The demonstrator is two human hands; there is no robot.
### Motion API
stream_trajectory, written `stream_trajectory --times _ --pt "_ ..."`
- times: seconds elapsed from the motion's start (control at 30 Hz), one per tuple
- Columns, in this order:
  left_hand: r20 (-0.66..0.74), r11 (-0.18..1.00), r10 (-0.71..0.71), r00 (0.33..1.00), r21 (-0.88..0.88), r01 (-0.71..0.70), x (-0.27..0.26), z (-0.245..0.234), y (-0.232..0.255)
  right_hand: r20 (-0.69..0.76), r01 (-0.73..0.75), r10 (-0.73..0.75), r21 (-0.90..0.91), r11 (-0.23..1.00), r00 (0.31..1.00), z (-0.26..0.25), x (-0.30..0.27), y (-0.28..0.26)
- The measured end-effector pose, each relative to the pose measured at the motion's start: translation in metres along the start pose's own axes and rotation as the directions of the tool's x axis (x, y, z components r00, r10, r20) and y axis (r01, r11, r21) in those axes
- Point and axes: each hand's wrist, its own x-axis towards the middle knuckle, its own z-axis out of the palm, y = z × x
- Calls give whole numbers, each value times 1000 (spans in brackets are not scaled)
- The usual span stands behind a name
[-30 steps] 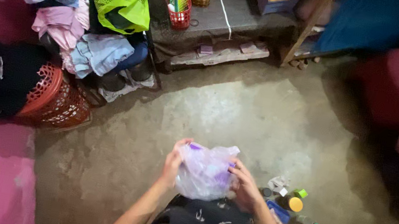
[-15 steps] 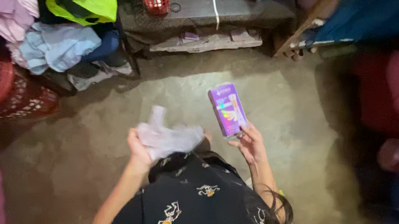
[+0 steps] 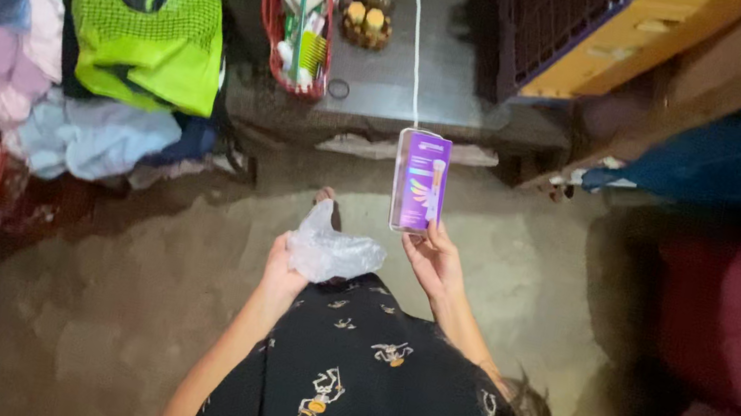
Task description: The person organizes various items scattered on the floor, including a plastic container, bottles, a basket, a comb, and a small box. They pick up these items and place them onto a nearby table or shelf.
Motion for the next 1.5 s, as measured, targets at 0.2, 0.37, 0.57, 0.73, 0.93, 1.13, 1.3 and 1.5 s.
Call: stream_trajectory --times 0.2,0.37,0.57,0.73,0.93,1.13,1.3,1.5 --pt "180 999 -17 984 54 7 130 122 89 -99 18 -34 -158 987 995 12 130 -50" --pt "255 976 78 964 177 -125 193 192 130 -187 16 -45 -153 988 981 11 239 -87" --pt "145 887 134 980 424 -184 171 325 138 -330 -46 -28 -214 976 944 20 397 -133" --pt "533 156 361 765 774 -613 141 377 125 -482 -156 -52 -380 912 874 27 498 -159" --pt "13 734 361 932 613 -292 199 274 105 -568 -244 -120 -522 818 814 14 603 -170" --pt "129 121 527 840 967 -224 167 285 80 -586 -207 -222 -576 791 779 9 666 -154" --pt "60 175 477 877 971 -162 175 309 70 -510 -246 -484 -825 508 711 10 677 -142" --pt "251 195 489 835 902 -386 226 279 65 -483 -536 253 -645 544 838 49 612 -169"
